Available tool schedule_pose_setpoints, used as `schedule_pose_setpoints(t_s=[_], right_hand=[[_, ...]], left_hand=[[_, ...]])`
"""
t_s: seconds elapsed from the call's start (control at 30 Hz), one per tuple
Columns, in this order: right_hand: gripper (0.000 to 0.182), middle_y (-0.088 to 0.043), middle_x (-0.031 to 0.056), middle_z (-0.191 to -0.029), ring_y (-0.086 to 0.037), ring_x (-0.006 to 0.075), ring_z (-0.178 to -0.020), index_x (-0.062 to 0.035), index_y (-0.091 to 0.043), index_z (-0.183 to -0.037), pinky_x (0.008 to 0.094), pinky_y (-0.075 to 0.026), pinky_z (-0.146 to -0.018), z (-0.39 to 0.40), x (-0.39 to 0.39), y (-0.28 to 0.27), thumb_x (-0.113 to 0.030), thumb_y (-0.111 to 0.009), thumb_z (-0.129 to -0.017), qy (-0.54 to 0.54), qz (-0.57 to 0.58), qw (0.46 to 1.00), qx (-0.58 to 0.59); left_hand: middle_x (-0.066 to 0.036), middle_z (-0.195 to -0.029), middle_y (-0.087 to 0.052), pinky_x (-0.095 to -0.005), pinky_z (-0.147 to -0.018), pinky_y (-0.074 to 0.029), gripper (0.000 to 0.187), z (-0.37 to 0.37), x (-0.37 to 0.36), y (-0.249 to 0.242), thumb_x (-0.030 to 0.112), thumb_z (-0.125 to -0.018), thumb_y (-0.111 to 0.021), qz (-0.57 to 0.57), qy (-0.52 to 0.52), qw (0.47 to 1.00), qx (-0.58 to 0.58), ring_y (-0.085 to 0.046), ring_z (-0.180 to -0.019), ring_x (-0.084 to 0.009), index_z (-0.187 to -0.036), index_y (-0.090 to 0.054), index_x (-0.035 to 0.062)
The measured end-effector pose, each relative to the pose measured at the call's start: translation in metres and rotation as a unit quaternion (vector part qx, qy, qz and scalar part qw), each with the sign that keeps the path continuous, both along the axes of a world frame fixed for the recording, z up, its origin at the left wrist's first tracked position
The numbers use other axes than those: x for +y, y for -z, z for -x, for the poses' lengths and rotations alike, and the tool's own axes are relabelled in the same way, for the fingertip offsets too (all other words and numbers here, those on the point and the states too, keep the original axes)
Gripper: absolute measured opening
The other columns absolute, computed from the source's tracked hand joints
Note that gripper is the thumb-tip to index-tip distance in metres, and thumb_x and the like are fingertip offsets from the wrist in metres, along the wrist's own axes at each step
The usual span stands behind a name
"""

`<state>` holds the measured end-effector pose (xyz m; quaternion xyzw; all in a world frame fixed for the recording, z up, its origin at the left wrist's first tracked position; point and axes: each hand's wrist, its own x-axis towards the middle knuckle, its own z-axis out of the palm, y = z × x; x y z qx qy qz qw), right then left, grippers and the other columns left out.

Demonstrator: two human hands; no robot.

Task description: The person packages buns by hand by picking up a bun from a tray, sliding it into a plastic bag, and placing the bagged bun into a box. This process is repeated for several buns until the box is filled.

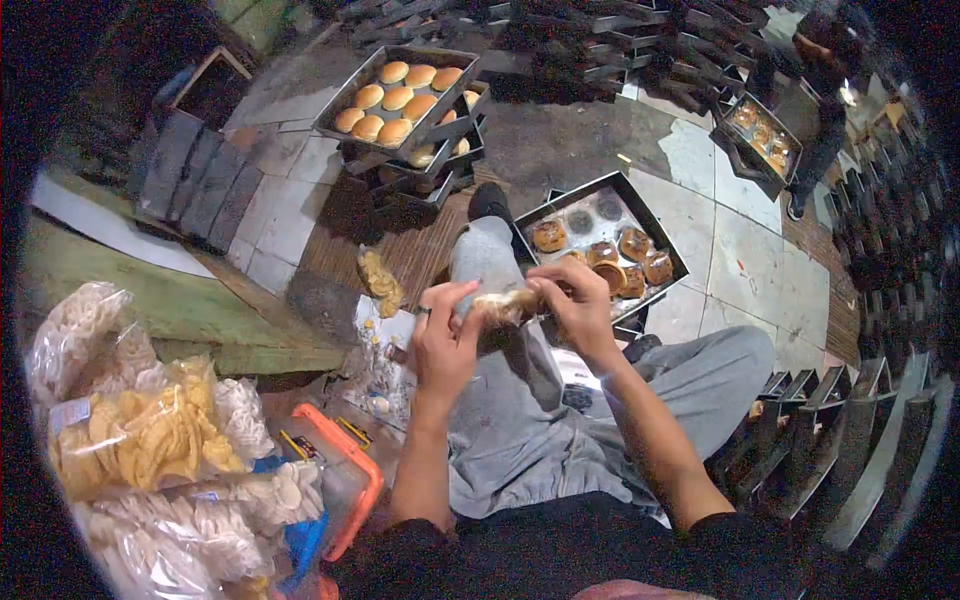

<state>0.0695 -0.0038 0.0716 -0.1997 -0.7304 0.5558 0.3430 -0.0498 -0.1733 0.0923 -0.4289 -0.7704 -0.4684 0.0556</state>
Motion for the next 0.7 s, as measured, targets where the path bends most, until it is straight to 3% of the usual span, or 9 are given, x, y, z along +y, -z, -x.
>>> schedule_pose_setpoints(t_s=[0.17,0.23,0.3,0.37,0.43,0.5,0.53,0.57,0.7], right_hand=[[0.013,-0.07,0.011,-0.095,-0.07,0.0312,-0.084,-0.005,-0.075,-0.099,0.0372,-0.057,-0.07,-0.008,-0.011,-0.059,-0.006,-0.072,-0.086,0.017,-0.263,0.963,0.048],[0.014,-0.07,0.0116,-0.1,-0.07,0.0301,-0.086,-0.0043,-0.076,-0.098,0.0358,-0.056,-0.075,-0.009,-0.003,-0.026,-0.008,-0.075,-0.085,0.087,-0.261,0.959,0.066],[0.011,-0.072,0.0088,-0.1,-0.067,0.0201,-0.085,-0.001,-0.078,-0.095,0.0303,-0.052,-0.082,-0.014,0.015,0.007,-0.008,-0.076,-0.087,0.025,0.09,0.996,0.0],[0.012,-0.072,0.0065,-0.092,-0.066,0.0159,-0.083,0.0001,-0.078,-0.095,0.0288,-0.052,-0.079,-0.022,0.017,0.002,-0.009,-0.076,-0.088,-0.037,0.09,0.995,-0.012],[0.014,-0.072,0.0051,-0.085,-0.065,0.0117,-0.081,-0.0006,-0.077,-0.09,0.0284,-0.051,-0.074,-0.014,0.02,-0.022,-0.014,-0.08,-0.086,0.007,0.166,0.985,-0.047],[0.018,-0.073,0.0048,-0.085,-0.065,0.0103,-0.08,-0.0006,-0.075,-0.088,0.0265,-0.05,-0.073,0.006,0.036,-0.027,-0.018,-0.081,-0.085,0.019,0.183,0.982,-0.041],[0.02,-0.071,0.0028,-0.085,-0.063,0.0089,-0.076,-0.0008,-0.074,-0.09,0.026,-0.049,-0.068,0.019,0.043,-0.027,-0.02,-0.079,-0.087,-0.007,0.143,0.986,-0.084],[0.021,-0.068,0.0009,-0.082,-0.061,0.0088,-0.071,-0.0008,-0.072,-0.093,0.0256,-0.047,-0.06,0.032,0.049,-0.025,-0.021,-0.077,-0.09,-0.061,0.228,0.966,-0.104],[0.026,-0.062,0.0027,-0.074,-0.055,0.0116,-0.052,-0.0046,-0.064,-0.095,0.0276,-0.04,-0.044,0.043,0.048,0.051,-0.029,-0.071,-0.098,-0.105,0.347,0.932,-0.022]], left_hand=[[-0.009,-0.1,-0.066,-0.0255,-0.06,-0.048,0.017,0.022,0.012,0.008,0.004,-0.096,-0.07,-0.185,0.091,0.977,-0.048,-0.061,-0.073,-0.0139,-0.112,-0.065,0.0035],[-0.006,-0.095,-0.064,-0.0223,-0.058,-0.05,0.012,0.018,-0.003,0.003,0.003,-0.096,-0.07,-0.158,0.07,0.919,-0.354,-0.063,-0.074,-0.0105,-0.107,-0.063,0.0026],[-0.004,-0.092,-0.062,-0.021,-0.054,-0.05,0.013,0.013,0.002,0.008,0.005,-0.096,-0.071,-0.121,0.035,0.923,-0.364,-0.062,-0.071,-0.0083,-0.105,-0.062,0.0021],[-0.004,-0.091,-0.062,-0.021,-0.053,-0.051,0.014,0.011,0.006,0.024,0.008,-0.096,-0.073,-0.195,0.024,0.926,-0.321,-0.061,-0.069,-0.0081,-0.102,-0.062,0.0018],[-0.004,-0.088,-0.061,-0.025,-0.053,-0.049,0.016,0.023,0.005,0.022,0.01,-0.093,-0.076,-0.17,0.05,0.932,-0.318,-0.061,-0.067,-0.0102,-0.099,-0.063,0.0017],[-0.006,-0.084,-0.059,-0.0309,-0.057,-0.049,0.02,0.039,0.026,0.011,0.011,-0.09,-0.079,-0.128,0.033,0.987,-0.088,-0.063,-0.068,-0.0143,-0.099,-0.063,0.0024],[-0.008,-0.082,-0.059,-0.0349,-0.061,-0.048,0.019,0.042,0.04,-0.002,0.012,-0.09,-0.079,-0.093,0.037,0.989,-0.109,-0.062,-0.069,-0.0178,-0.094,-0.062,0.0029],[-0.008,-0.082,-0.059,-0.0349,-0.061,-0.048,0.019,0.048,0.046,-0.004,0.012,-0.09,-0.079,-0.088,0.029,0.99,-0.107,-0.062,-0.069,-0.0178,-0.094,-0.062,0.0029],[-0.001,-0.075,-0.056,-0.0302,-0.063,-0.044,0.022,0.051,0.022,-0.011,0.017,-0.097,-0.072,-0.004,-0.064,0.997,0.03,-0.054,-0.068,-0.0121,-0.086,-0.058,0.0041]])
